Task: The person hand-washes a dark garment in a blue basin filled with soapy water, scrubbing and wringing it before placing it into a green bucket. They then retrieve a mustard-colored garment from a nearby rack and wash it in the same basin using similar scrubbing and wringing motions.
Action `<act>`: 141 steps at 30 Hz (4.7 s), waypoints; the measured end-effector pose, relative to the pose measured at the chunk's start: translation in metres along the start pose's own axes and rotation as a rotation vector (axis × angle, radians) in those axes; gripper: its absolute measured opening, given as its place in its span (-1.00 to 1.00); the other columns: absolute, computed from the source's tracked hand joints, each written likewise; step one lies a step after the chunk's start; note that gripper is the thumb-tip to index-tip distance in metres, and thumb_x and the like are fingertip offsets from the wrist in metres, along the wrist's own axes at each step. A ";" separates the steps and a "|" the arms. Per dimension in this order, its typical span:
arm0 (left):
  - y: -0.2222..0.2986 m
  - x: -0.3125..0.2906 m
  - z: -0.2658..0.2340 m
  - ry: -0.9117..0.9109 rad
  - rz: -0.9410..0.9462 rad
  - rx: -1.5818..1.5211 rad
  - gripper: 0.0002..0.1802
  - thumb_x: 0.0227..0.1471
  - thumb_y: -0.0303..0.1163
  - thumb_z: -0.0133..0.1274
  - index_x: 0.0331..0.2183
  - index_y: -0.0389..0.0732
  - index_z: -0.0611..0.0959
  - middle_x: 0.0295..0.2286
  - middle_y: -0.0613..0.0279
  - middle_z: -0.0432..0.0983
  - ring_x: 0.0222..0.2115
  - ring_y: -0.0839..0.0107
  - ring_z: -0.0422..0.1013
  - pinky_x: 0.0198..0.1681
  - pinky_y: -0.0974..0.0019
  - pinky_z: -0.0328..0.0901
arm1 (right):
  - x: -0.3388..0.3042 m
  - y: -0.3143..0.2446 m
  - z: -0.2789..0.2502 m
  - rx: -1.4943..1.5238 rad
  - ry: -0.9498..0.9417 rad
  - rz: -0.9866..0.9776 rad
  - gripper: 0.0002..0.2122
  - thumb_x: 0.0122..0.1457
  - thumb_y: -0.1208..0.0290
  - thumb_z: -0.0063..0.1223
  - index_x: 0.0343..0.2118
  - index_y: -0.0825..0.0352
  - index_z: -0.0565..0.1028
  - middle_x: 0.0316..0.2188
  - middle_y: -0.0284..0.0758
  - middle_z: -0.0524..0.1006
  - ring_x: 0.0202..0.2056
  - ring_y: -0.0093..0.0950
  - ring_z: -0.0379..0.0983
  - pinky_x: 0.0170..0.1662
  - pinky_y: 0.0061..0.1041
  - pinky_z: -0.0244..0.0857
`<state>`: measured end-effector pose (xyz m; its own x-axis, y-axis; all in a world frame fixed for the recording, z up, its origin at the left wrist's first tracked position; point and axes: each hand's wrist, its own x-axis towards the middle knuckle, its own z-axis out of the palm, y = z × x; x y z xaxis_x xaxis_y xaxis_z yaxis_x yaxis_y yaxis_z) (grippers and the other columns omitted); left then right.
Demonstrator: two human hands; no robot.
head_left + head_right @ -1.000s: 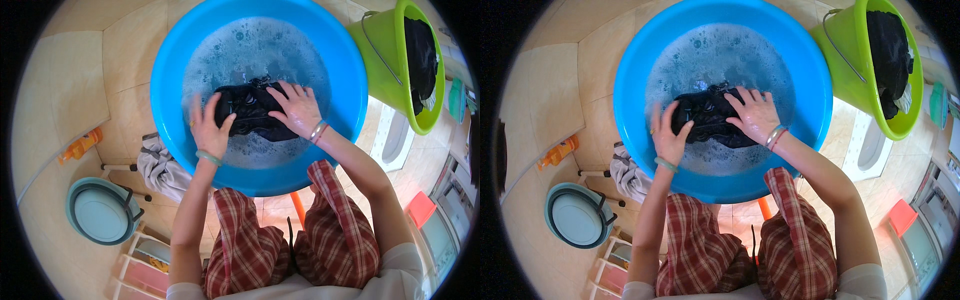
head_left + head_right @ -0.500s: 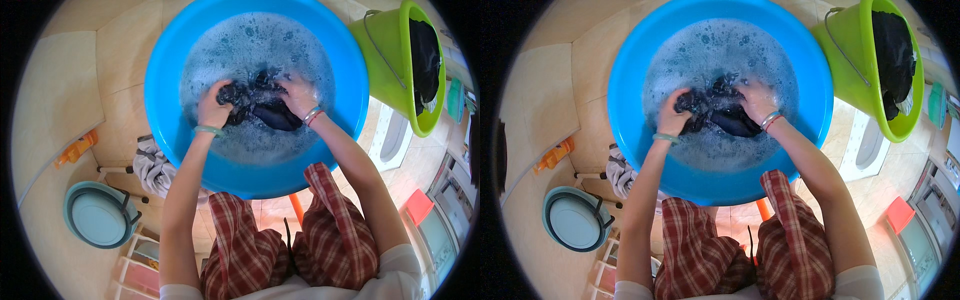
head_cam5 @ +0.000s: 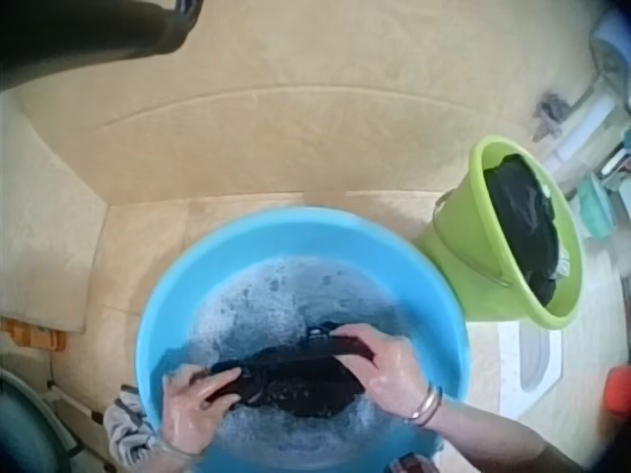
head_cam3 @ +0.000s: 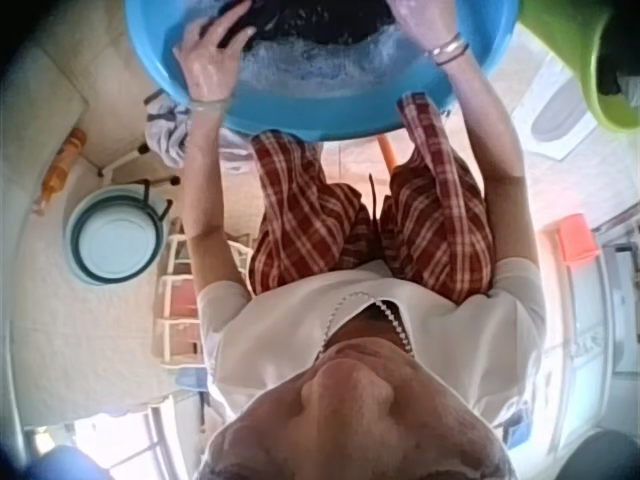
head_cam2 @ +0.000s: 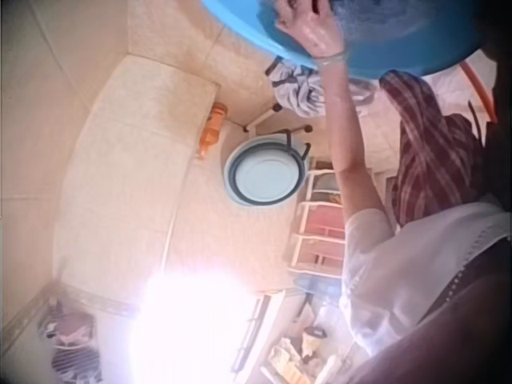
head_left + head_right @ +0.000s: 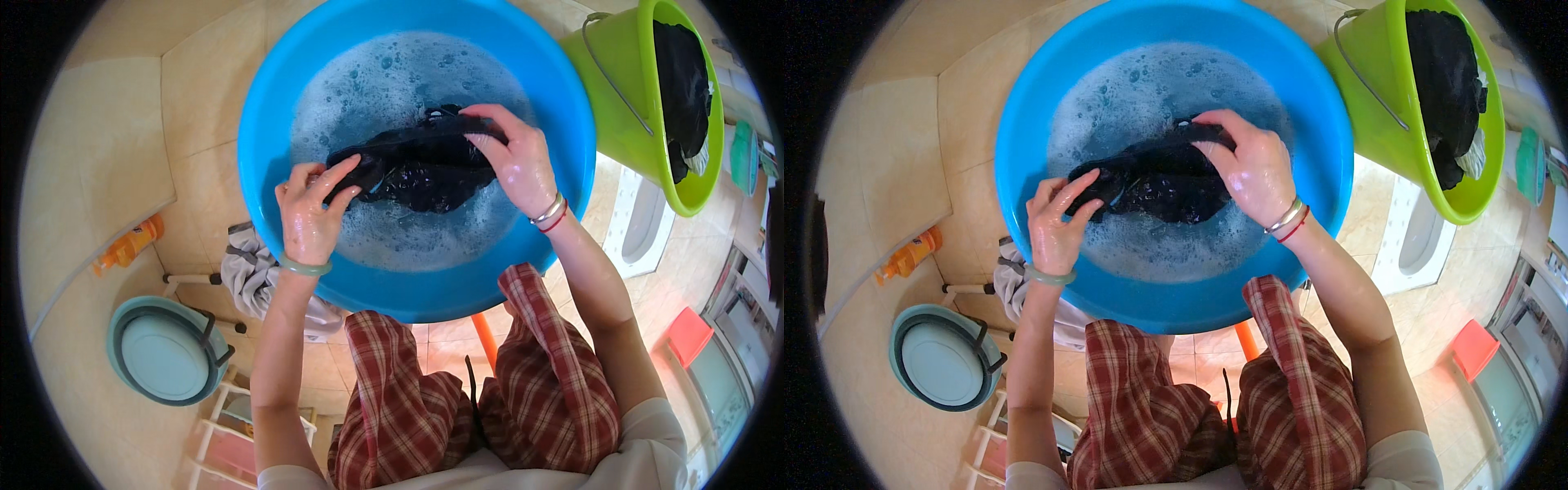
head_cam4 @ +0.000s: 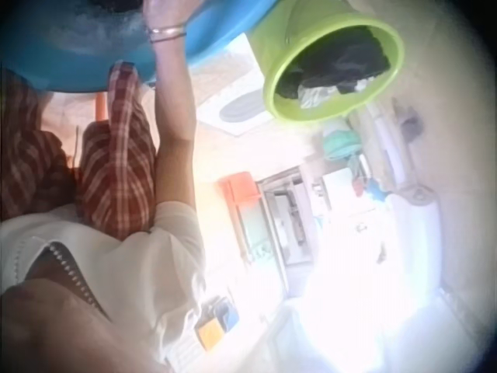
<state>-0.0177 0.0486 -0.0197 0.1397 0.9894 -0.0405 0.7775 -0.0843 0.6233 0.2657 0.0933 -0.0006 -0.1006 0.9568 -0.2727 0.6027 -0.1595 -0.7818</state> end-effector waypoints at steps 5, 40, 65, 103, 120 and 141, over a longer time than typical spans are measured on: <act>0.007 0.011 -0.010 0.045 0.062 -0.096 -0.77 -0.06 -0.57 0.23 -0.27 -0.16 0.65 -0.21 0.24 0.53 -0.27 0.36 0.45 -0.23 0.38 0.30 | 0.008 -0.006 -0.005 0.587 0.014 0.099 -0.73 0.16 0.47 0.09 -0.07 0.35 0.53 -0.22 -0.32 0.57 -0.21 -0.55 0.48 -0.11 -0.61 0.34; -0.050 -0.002 -0.002 0.035 -0.371 -0.456 -0.49 -0.23 -0.51 0.41 -0.15 -0.26 0.60 -0.20 0.15 0.52 -0.24 0.33 0.47 -0.14 0.31 0.38 | 0.012 0.064 0.000 -0.497 0.099 -0.177 -0.55 0.02 0.22 0.26 0.04 -0.03 0.48 0.25 -0.32 0.22 0.21 -0.12 0.16 0.19 -0.05 0.13; 0.029 0.046 0.071 -0.325 -0.847 -2.105 -0.40 0.08 0.28 -0.04 -0.12 -0.03 0.54 -0.49 0.34 0.44 -0.64 0.50 0.29 -0.70 0.47 0.12 | -0.042 -0.078 0.090 0.049 -0.089 -0.717 -0.76 -0.08 0.22 0.29 -0.46 0.17 0.44 -0.30 -0.39 0.32 -0.35 -0.47 0.40 -0.48 -0.54 0.38; 0.046 0.015 0.076 -0.128 -1.153 -1.775 -0.12 0.05 0.23 0.08 0.28 0.24 0.09 0.30 0.00 -0.30 0.30 -0.18 -0.26 0.14 -0.53 0.03 | 0.012 -0.007 0.039 0.688 0.045 -0.028 -0.88 0.11 0.58 0.08 -0.28 0.33 0.55 -0.17 -0.36 0.57 -0.19 -0.62 0.45 -0.13 -0.61 0.33; 0.051 0.009 0.052 -0.226 -0.952 -1.819 -0.52 0.27 -0.29 -0.22 0.14 -0.33 0.36 0.07 0.04 0.39 0.08 0.18 0.34 0.19 0.10 0.22 | 0.022 -0.047 0.012 1.096 -0.032 -0.051 -0.78 0.19 0.42 0.15 -0.20 0.39 0.39 -0.24 -0.28 0.58 -0.18 -0.55 0.48 -0.06 -0.55 0.35; 0.068 -0.035 0.067 -0.318 -1.159 -2.051 -0.52 0.27 -0.24 -0.25 0.11 -0.29 0.41 0.12 0.03 0.34 0.14 0.15 0.28 0.25 0.02 0.12 | 0.042 0.019 0.032 0.735 0.096 -0.006 -0.49 0.05 0.56 0.26 0.10 0.35 0.38 -0.07 -0.36 0.50 -0.07 -0.56 0.43 0.05 -0.54 0.31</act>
<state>0.0712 0.0008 -0.0285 0.4713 0.4689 -0.7470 -0.7596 0.6462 -0.0737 0.2473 0.1222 -0.0449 -0.0124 0.9699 -0.2434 -0.0859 -0.2435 -0.9661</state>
